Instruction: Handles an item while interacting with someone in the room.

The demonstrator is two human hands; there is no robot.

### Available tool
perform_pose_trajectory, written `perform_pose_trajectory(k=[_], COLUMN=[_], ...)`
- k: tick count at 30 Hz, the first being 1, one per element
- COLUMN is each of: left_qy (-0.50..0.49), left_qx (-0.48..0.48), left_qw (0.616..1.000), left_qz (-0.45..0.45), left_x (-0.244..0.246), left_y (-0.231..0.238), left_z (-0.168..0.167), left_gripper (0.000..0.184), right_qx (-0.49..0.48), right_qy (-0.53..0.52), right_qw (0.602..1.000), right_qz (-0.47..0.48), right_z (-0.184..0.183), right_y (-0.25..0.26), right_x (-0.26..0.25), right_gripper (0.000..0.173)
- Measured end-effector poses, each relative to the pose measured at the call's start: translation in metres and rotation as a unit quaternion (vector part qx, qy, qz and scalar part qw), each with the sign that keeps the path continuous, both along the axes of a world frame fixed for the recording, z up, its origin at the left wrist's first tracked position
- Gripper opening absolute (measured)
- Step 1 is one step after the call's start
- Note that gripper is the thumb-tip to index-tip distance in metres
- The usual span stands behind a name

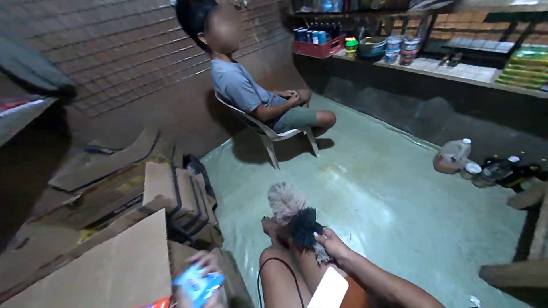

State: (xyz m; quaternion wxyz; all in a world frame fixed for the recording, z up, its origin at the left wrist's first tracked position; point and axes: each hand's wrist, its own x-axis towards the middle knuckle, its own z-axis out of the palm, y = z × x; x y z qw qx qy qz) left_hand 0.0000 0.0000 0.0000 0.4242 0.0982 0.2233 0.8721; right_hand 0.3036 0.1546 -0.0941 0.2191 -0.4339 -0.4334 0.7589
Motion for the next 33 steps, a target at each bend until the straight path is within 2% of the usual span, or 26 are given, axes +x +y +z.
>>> perform_pose_trajectory(k=[1, 3, 5, 6, 8, 9, 11, 12, 14, 16, 17, 18, 19, 20, 21, 22, 23, 24, 25, 27, 28, 30, 31, 32, 33], left_qy=[-0.04, -0.121, -0.189, -0.196, -0.18, -0.153, -0.104, -0.084, -0.123, -0.158, -0.164, -0.166, -0.166, -0.161, -0.149, -0.138, -0.134, -0.145, -0.16, -0.178, -0.178, -0.167, -0.154, -0.141, -0.117], left_qx=[-0.007, -0.051, -0.061, -0.072, -0.122, -0.185, -0.291, -0.301, -0.207, -0.103, -0.079, -0.07, -0.085, -0.129, -0.166, -0.18, -0.149, -0.142, -0.146, -0.089, -0.08, -0.138, -0.177, -0.185, -0.164], left_qw=[0.998, 0.99, 0.977, 0.973, 0.972, 0.969, 0.951, 0.95, 0.97, 0.976, 0.974, 0.975, 0.975, 0.975, 0.974, 0.973, 0.978, 0.976, 0.973, 0.973, 0.973, 0.972, 0.97, 0.971, 0.976], left_qz=[-0.043, -0.056, -0.078, -0.094, -0.091, -0.052, 0.023, 0.031, -0.026, -0.113, -0.132, -0.133, -0.117, -0.083, -0.05, -0.038, -0.063, -0.078, -0.082, -0.119, -0.124, -0.088, -0.063, -0.059, -0.088], left_x=[0.02, 0.071, 0.109, 0.123, 0.134, 0.139, 0.144, 0.143, 0.133, 0.128, 0.129, 0.131, 0.133, 0.137, 0.141, 0.14, 0.135, 0.13, 0.128, 0.124, 0.124, 0.128, 0.132, 0.134, 0.131], left_y=[0.018, 0.043, 0.056, 0.059, 0.057, 0.056, 0.049, 0.044, 0.048, 0.05, 0.052, 0.054, 0.054, 0.053, 0.051, 0.05, 0.05, 0.053, 0.058, 0.06, 0.061, 0.06, 0.058, 0.055, 0.053], left_z=[-0.037, -0.095, -0.137, -0.145, -0.143, -0.128, -0.106, -0.104, -0.116, -0.13, -0.133, -0.134, -0.131, -0.126, -0.12, -0.121, -0.127, -0.13, -0.132, -0.143, -0.145, -0.137, -0.13, -0.125, -0.126], left_gripper=[0.033, 0.055, 0.048, 0.043, 0.039, 0.037, 0.042, 0.045, 0.048, 0.051, 0.051, 0.052, 0.052, 0.051, 0.053, 0.059, 0.065, 0.064, 0.055, 0.052, 0.052, 0.053, 0.053, 0.059, 0.064], right_qx=[0.049, 0.181, 0.284, 0.313, 0.347, 0.356, 0.37, 0.379, 0.385, 0.366, 0.355, 0.353, 0.348, 0.339, 0.337, 0.354, 0.373, 0.379, 0.376, 0.359, 0.351, 0.338, 0.336, 0.35, 0.367], right_qy=[-0.015, -0.077, -0.156, -0.177, -0.166, -0.152, -0.166, -0.201, -0.302, -0.385, -0.376, -0.318, -0.229, -0.142, -0.101, -0.119, -0.179, -0.244, -0.312, -0.398, -0.376, -0.231, -0.167, -0.142, -0.159], right_qw=[0.999, 0.98, 0.946, 0.933, 0.919, 0.911, 0.876, 0.853, 0.824, 0.82, 0.838, 0.87, 0.902, 0.921, 0.917, 0.89, 0.855, 0.836, 0.828, 0.822, 0.841, 0.893, 0.897, 0.879, 0.854], right_qz=[0.001, 0.001, 0.017, 0.033, 0.088, 0.141, 0.262, 0.298, 0.286, 0.214, 0.174, 0.132, 0.112, 0.13, 0.189, 0.262, 0.313, 0.312, 0.275, 0.192, 0.164, 0.185, 0.235, 0.292, 0.334], right_z=[0.002, 0.0, 0.004, 0.008, 0.009, 0.009, 0.008, 0.008, 0.01, 0.012, 0.012, 0.012, 0.011, 0.011, 0.011, 0.012, 0.014, 0.013, 0.012, 0.013, 0.015, 0.014, 0.012, 0.01, 0.009], right_y=[0.002, 0.012, 0.027, 0.032, 0.038, 0.039, 0.04, 0.04, 0.045, 0.056, 0.062, 0.066, 0.065, 0.06, 0.057, 0.058, 0.062, 0.065, 0.067, 0.076, 0.079, 0.075, 0.07, 0.068, 0.068], right_x=[0.003, 0.012, 0.027, 0.034, 0.045, 0.049, 0.051, 0.047, 0.036, 0.024, 0.022, 0.021, 0.021, 0.022, 0.023, 0.025, 0.024, 0.023, 0.022, 0.024, 0.028, 0.036, 0.038, 0.038, 0.036], right_gripper=[0.04, 0.035, 0.036, 0.036, 0.033, 0.032, 0.03, 0.03, 0.03, 0.031, 0.03, 0.028, 0.027, 0.025, 0.024, 0.026, 0.029, 0.03, 0.03, 0.031, 0.032, 0.034, 0.034, 0.032, 0.03])
